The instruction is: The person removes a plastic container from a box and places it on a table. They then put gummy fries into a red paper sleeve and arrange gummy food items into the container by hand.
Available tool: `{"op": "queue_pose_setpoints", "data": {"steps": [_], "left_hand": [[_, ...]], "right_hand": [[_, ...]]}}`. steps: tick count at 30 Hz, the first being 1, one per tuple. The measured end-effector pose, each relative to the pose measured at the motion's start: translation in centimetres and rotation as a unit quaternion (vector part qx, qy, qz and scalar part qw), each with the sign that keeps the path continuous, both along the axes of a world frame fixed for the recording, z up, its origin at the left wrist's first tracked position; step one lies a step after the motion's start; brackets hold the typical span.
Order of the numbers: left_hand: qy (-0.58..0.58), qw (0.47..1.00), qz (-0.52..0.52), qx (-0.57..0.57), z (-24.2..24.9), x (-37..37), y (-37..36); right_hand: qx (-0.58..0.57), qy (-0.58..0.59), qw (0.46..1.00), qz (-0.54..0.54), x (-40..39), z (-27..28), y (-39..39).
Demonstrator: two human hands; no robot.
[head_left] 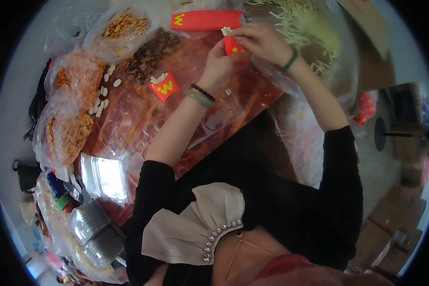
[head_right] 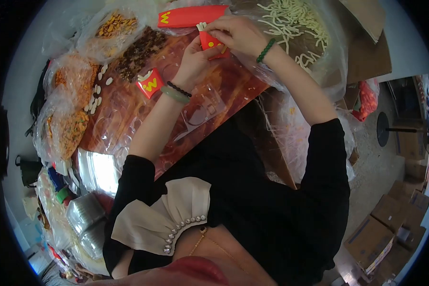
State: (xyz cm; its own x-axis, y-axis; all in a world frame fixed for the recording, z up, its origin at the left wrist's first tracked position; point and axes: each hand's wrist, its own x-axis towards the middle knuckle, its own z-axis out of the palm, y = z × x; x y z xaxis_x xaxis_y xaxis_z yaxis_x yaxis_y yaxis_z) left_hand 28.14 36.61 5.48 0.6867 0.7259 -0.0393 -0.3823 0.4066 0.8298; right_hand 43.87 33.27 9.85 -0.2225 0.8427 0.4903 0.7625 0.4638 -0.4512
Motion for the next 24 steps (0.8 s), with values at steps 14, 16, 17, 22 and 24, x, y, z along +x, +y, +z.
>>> {"op": "queue_pose_setpoints", "data": {"steps": [14, 16, 17, 22, 24], "left_hand": [[0.066, 0.985, 0.117, 0.11, 0.0, -10.3, -2.0], [0.063, 0.986, 0.123, 0.094, 0.0, -11.0, -2.4], [0.058, 0.987, 0.126, 0.08, 0.0, -11.3, -2.6], [0.011, 0.989, 0.131, 0.063, -0.2, -12.8, -3.4], [-0.005, 0.99, 0.134, 0.046, -0.6, -13.2, -3.6]], "right_hand": [[-0.289, 0.226, 0.925, 0.099, -11.0, 3.3, 1.5], [-0.251, 0.21, 0.937, 0.119, -11.7, 2.1, 2.2], [-0.211, 0.194, 0.949, 0.135, -11.9, 1.5, 2.5], [-0.114, 0.052, 0.978, 0.166, -11.8, 1.0, 2.8], [-0.034, -0.082, 0.98, 0.18, -11.9, 1.5, 2.6]]}}
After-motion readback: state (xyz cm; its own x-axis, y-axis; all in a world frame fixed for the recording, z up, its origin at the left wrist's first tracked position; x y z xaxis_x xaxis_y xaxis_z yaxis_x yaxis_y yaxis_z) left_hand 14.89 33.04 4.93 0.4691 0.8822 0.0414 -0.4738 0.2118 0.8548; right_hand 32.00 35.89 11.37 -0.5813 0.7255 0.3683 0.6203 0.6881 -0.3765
